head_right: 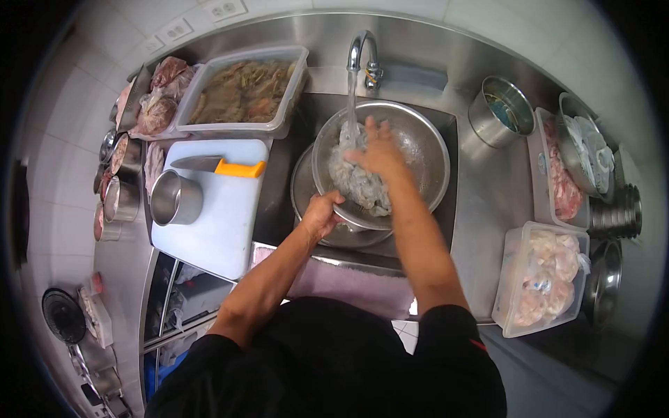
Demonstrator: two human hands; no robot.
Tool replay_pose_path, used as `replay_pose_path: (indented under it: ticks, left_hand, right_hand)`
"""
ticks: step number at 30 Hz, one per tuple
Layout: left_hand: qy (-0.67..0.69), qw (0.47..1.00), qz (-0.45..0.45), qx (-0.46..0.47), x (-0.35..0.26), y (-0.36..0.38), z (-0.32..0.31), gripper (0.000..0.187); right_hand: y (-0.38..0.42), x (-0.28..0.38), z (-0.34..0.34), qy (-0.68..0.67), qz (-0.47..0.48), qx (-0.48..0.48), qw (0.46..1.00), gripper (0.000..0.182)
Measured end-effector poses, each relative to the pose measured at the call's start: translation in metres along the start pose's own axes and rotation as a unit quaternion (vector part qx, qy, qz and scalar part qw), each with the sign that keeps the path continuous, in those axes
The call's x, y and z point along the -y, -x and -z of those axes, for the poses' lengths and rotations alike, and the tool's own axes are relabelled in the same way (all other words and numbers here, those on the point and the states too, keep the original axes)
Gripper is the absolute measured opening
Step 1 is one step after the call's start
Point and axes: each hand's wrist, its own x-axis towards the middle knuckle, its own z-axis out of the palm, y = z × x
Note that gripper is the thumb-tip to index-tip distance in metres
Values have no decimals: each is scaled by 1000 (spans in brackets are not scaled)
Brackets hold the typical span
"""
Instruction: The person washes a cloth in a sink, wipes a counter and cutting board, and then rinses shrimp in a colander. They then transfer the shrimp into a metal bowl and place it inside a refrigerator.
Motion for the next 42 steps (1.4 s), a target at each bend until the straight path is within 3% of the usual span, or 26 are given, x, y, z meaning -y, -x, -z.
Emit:
replay_pose_path:
  ticks: [2, 5, 11, 14, 23, 32, 35, 38, 42]
  left_hand:
    - [-1, 1000, -13, 1, -2, 6, -5, 20]
    - [3, 999, -27, -18, 4, 9, 2, 25]
    - [10, 997, -43, -57, -5, 21, -1, 38]
    - [-3, 999, -35, -41, 3, 13, 10, 39]
    - [11, 999, -40, -23, 8, 7, 11, 42]
    - [12, 999, -38, -27, -6, 22, 10, 47]
    - [5, 999, -41, -16, -4, 16, 19, 48]
    - [18, 998, -46, -26, -8, 22, 15, 49]
    - [18, 998, -54, -20, -7, 18, 18, 51]
  right_hand:
    - [-14, 29, -20, 11, -49, 43, 998, 108]
    - [-18, 43, -37, 24, -12, -5, 1000, 100]
    - [-6, 43, -40, 65, 50, 16, 996, 73]
    - [-8, 27, -41, 46, 102, -12, 994, 68]
    - [-7, 17, -7, 89, 131, 21, 987, 55]
    - [-15, 21, -10, 44, 130, 37, 990, 60]
    - [-18, 31, -6, 61, 89, 80, 991, 59]
    - [-21, 30, -10, 31, 102, 41, 993, 59]
    - [-30, 31, -3, 70, 141, 99, 982, 63]
